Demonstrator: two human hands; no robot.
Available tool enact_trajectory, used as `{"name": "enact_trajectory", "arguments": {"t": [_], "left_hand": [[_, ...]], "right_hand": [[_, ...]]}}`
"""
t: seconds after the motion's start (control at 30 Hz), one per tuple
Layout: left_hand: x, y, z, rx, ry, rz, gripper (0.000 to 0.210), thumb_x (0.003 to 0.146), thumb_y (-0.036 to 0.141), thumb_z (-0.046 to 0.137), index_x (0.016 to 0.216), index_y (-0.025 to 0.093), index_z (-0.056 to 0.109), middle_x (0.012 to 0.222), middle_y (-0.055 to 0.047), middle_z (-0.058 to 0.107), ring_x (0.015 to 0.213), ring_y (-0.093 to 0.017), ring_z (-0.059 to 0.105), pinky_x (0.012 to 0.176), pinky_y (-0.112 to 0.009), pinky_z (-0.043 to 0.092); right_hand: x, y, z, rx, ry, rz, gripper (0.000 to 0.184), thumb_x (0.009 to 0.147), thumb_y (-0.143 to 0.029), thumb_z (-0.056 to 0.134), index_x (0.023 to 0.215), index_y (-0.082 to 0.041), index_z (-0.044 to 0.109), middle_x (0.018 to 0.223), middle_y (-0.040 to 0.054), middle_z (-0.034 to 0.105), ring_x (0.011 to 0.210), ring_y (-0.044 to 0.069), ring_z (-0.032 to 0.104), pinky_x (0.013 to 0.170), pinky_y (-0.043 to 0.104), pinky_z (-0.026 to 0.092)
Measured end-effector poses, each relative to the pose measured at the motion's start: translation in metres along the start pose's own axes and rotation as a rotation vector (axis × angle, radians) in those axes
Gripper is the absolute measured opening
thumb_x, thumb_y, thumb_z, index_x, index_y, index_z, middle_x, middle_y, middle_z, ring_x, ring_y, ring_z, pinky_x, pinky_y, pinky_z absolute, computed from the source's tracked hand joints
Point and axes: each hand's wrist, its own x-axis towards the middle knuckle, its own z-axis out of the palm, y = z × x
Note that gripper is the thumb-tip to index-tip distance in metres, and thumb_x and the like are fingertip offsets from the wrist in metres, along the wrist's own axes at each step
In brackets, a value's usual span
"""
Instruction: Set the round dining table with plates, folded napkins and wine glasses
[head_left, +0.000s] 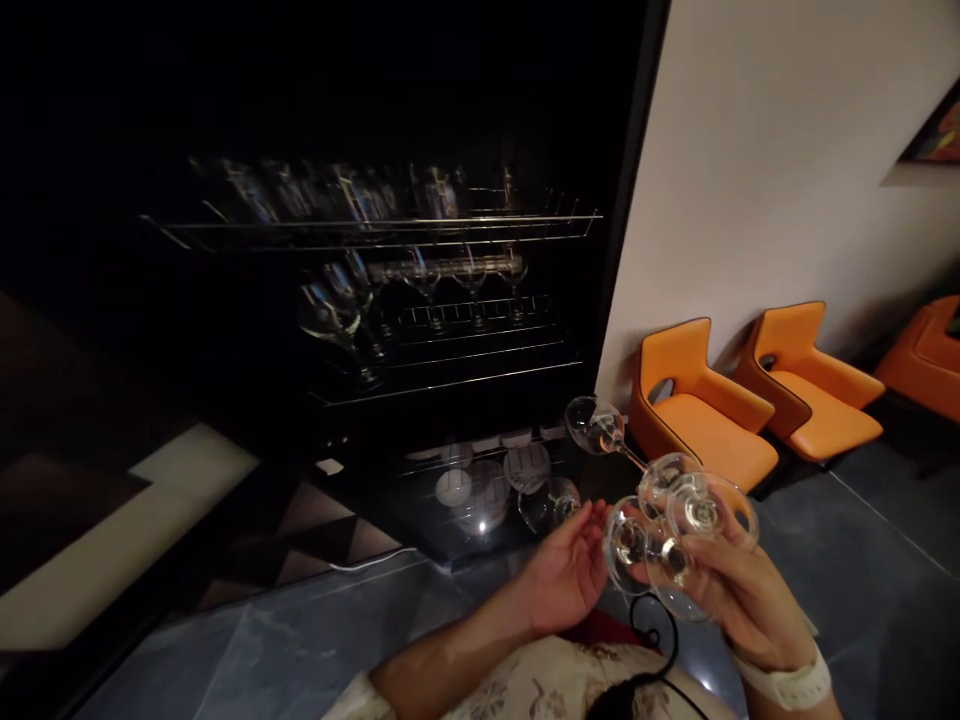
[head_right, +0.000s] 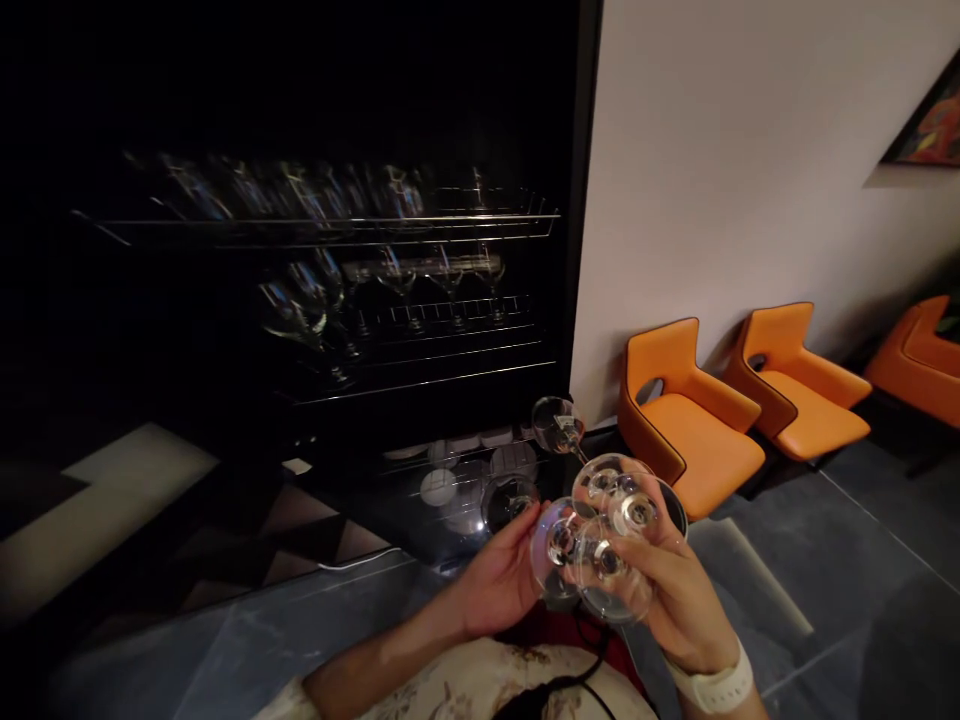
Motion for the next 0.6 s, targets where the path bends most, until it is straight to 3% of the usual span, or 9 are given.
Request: {"name": "enact_trajectory", "arguments": {"t": [0.07, 0.17, 0.2, 0.23, 0.27, 0.33, 0.4, 0.47, 0.6], "left_hand": [[-0.009, 0.006, 0.002, 0.12, -0.072, -0.052, 0.033, 0.102, 0.035, 0.052, 0.098, 0.01, 0.074, 0.088, -0.006, 0.077, 0.075, -0.009, 0.072, 0.077, -0.017, 0.055], [-0.038, 0.045, 0.008, 0.697, -0.241, -0.197, 0.043, 0.092, 0.051, 0.064, 0.094, 0.01, 0.076, 0.091, -0.011, 0.077, 0.078, -0.017, 0.073, 0.073, -0.025, 0.057], [-0.052, 0.069, 0.01, 0.941, -0.26, -0.177, 0.044, 0.087, 0.053, 0.069, 0.095, 0.01, 0.077, 0.095, -0.013, 0.077, 0.082, -0.02, 0.073, 0.073, -0.028, 0.058], [-0.068, 0.099, 0.011, 1.139, -0.214, -0.019, 0.037, 0.081, 0.047, 0.077, 0.095, 0.012, 0.077, 0.095, -0.013, 0.076, 0.086, -0.021, 0.073, 0.076, -0.029, 0.057], [-0.083, 0.133, 0.012, 1.238, -0.081, 0.26, 0.036, 0.077, 0.044, 0.081, 0.096, 0.015, 0.076, 0.097, -0.012, 0.076, 0.089, -0.022, 0.072, 0.078, -0.03, 0.057], [-0.109, 0.209, 0.011, 1.16, 0.367, 0.968, 0.042, 0.077, 0.041, 0.08, 0.111, 0.019, 0.068, 0.113, -0.011, 0.073, 0.101, -0.023, 0.07, 0.086, -0.035, 0.057], [-0.125, 0.285, 0.007, 0.919, 0.844, 1.397, 0.072, 0.073, 0.029, 0.082, 0.137, 0.02, 0.05, 0.134, -0.015, 0.062, 0.116, -0.027, 0.065, 0.096, -0.042, 0.055], [-0.128, 0.35, 0.002, 0.851, 1.016, 1.516, 0.098, 0.069, 0.019, 0.082, 0.152, 0.02, 0.03, 0.151, -0.02, 0.046, 0.132, -0.028, 0.056, 0.106, -0.043, 0.05], [-0.109, 0.428, -0.006, 0.958, 1.033, 1.41, 0.1, 0.069, 0.016, 0.082, 0.151, 0.013, 0.025, 0.137, -0.02, 0.056, 0.124, -0.025, 0.061, 0.101, -0.038, 0.054]], "right_hand": [[-0.001, 0.0, 0.004, -0.014, 0.053, -0.008, 0.099, 0.068, -0.013, 0.087, 0.148, -0.045, 0.037, 0.132, 0.0093, 0.068, 0.113, 0.036, 0.07, 0.083, 0.054, 0.062], [-0.002, -0.001, 0.006, -0.036, 0.153, -0.022, 0.107, 0.065, -0.015, 0.089, 0.152, -0.045, 0.034, 0.139, 0.0117, 0.064, 0.112, 0.037, 0.07, 0.085, 0.051, 0.063], [-0.002, -0.001, 0.004, -0.041, 0.185, -0.026, 0.108, 0.064, -0.016, 0.09, 0.152, -0.044, 0.035, 0.14, 0.0119, 0.063, 0.11, 0.037, 0.071, 0.084, 0.05, 0.063], [-0.003, -0.002, 0.001, -0.046, 0.212, -0.026, 0.107, 0.062, -0.017, 0.09, 0.152, -0.044, 0.037, 0.141, 0.0122, 0.063, 0.109, 0.038, 0.071, 0.083, 0.05, 0.063], [-0.004, -0.002, -0.003, -0.052, 0.232, -0.023, 0.107, 0.062, -0.019, 0.091, 0.151, -0.044, 0.038, 0.141, 0.0126, 0.062, 0.108, 0.038, 0.072, 0.083, 0.051, 0.064], [-0.005, 0.0, -0.014, -0.069, 0.264, -0.009, 0.104, 0.061, -0.022, 0.091, 0.15, -0.042, 0.041, 0.142, 0.0138, 0.062, 0.106, 0.041, 0.072, 0.081, 0.053, 0.064], [-0.006, 0.003, -0.026, -0.103, 0.288, -0.007, 0.099, 0.063, -0.025, 0.09, 0.149, -0.042, 0.044, 0.14, 0.0143, 0.062, 0.104, 0.042, 0.072, 0.078, 0.054, 0.064], [-0.005, 0.007, -0.038, -0.14, 0.308, -0.03, 0.094, 0.064, -0.028, 0.089, 0.147, -0.044, 0.047, 0.137, 0.0135, 0.065, 0.101, 0.041, 0.073, 0.076, 0.054, 0.065], [0.0, 0.019, -0.058, -0.182, 0.318, -0.039, 0.097, 0.062, -0.028, 0.09, 0.147, -0.047, 0.046, 0.136, 0.0116, 0.066, 0.105, 0.043, 0.072, 0.08, 0.057, 0.064]]}}
